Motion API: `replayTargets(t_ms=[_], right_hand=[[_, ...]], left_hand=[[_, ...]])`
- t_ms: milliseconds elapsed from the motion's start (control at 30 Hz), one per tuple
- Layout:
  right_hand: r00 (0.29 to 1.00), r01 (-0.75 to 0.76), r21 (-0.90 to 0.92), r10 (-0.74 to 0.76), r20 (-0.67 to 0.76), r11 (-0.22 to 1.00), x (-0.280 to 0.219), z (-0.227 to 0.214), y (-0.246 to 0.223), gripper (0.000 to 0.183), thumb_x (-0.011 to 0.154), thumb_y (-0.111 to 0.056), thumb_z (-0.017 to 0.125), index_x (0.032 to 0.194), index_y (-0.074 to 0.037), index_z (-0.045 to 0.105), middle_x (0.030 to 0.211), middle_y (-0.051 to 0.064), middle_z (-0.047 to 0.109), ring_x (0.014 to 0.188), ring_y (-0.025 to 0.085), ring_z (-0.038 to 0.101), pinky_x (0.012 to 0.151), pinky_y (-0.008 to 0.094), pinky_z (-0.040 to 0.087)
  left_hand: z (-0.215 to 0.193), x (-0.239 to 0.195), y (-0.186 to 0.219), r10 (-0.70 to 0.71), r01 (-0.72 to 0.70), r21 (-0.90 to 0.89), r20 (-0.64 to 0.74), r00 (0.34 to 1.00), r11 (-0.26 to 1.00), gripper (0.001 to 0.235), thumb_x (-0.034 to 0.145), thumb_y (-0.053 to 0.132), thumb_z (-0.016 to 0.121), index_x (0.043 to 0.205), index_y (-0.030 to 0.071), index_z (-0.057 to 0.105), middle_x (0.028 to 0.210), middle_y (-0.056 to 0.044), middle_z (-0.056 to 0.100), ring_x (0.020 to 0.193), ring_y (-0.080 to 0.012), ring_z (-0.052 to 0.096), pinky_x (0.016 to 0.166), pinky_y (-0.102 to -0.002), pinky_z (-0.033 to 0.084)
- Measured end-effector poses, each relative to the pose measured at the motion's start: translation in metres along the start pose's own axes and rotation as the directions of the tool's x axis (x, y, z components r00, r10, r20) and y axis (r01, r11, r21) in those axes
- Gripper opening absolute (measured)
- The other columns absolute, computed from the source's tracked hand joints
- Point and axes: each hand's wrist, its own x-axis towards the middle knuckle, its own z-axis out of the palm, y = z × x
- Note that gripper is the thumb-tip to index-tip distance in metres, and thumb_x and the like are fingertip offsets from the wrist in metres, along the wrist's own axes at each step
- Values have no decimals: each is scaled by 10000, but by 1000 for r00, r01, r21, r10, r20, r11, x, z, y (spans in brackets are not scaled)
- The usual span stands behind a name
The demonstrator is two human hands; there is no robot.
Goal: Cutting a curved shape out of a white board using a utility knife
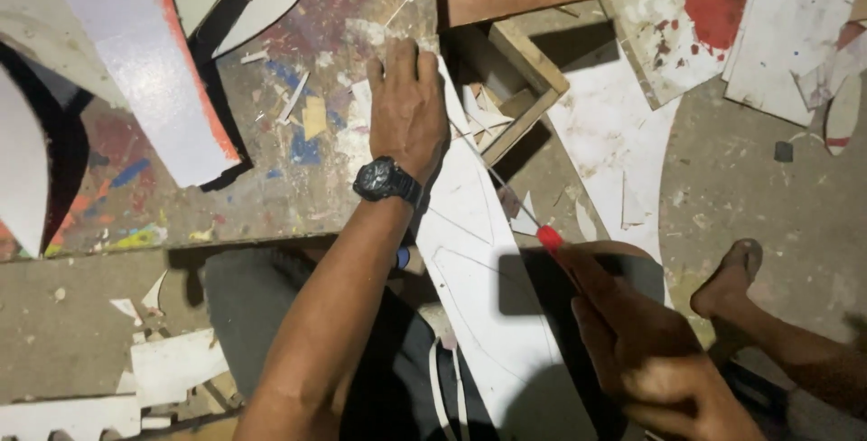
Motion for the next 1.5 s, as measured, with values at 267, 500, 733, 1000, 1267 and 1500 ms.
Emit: replayTargets(t_ms=[267,500,733,1000,1267,1500], right_hand=[[970,212,111,-196,-145,971,20,10,-16,552,979,-152,496,1524,-243,488,1194,134,699,1050,290,694,861,370,514],[989,-11,414,-52,142,910,-94,127,317,457,543,-137,1074,977,-173,936,1083,-35,825,1053,107,749,1003,332,514],[999,-52,450,42,32,891,-77,137,285,483,513,-99,1055,967,-144,897,1096,23,830,1053,167,790,1021,332,528],[934,307,53,-290,-210,950,29,19,-26,542,979,-164,526,1520,-180,518,1002,121,762,967,302,693,856,351,521],[790,531,-185,-562,-246,827,29,34,2,485,1017,-35,465,1500,5,468,1162,170,603,997,260,644,828,336,539],[898,382,0,-371,-236,924,47,56,17,512,1012,-168,544,1522,-161,499,815,184,686,653,376,669,577,465,508]], left_hand=[[3,4,0,44,-43,59,-19,999,997,242,891,-77,499,1113,-21,578,1269,-292,577,1208,-474,547,1049,-631,403],[3,3,-3,20,-20,33,-3,1000,999,293,886,-119,484,1145,-19,579,1313,-298,577,1267,-478,541,1063,-629,406],[1,3,1,0,0,-1,49,999,1000,340,885,-155,456,1174,-23,576,1353,-271,569,1305,-481,530,1100,-681,380],[-6,1,0,82,-82,48,-12,997,995,340,851,-143,481,1147,-9,578,1114,-186,562,1051,-380,558,977,-566,431],[-2,4,-2,48,-50,37,49,998,998,422,868,-144,514,1266,-7,532,1172,-208,566,1122,-383,560,1026,-579,431],[-10,6,1,103,-102,-38,18,994,994,459,824,-157,483,1254,-2,523,1105,-189,535,1033,-389,543,1001,-562,433]])
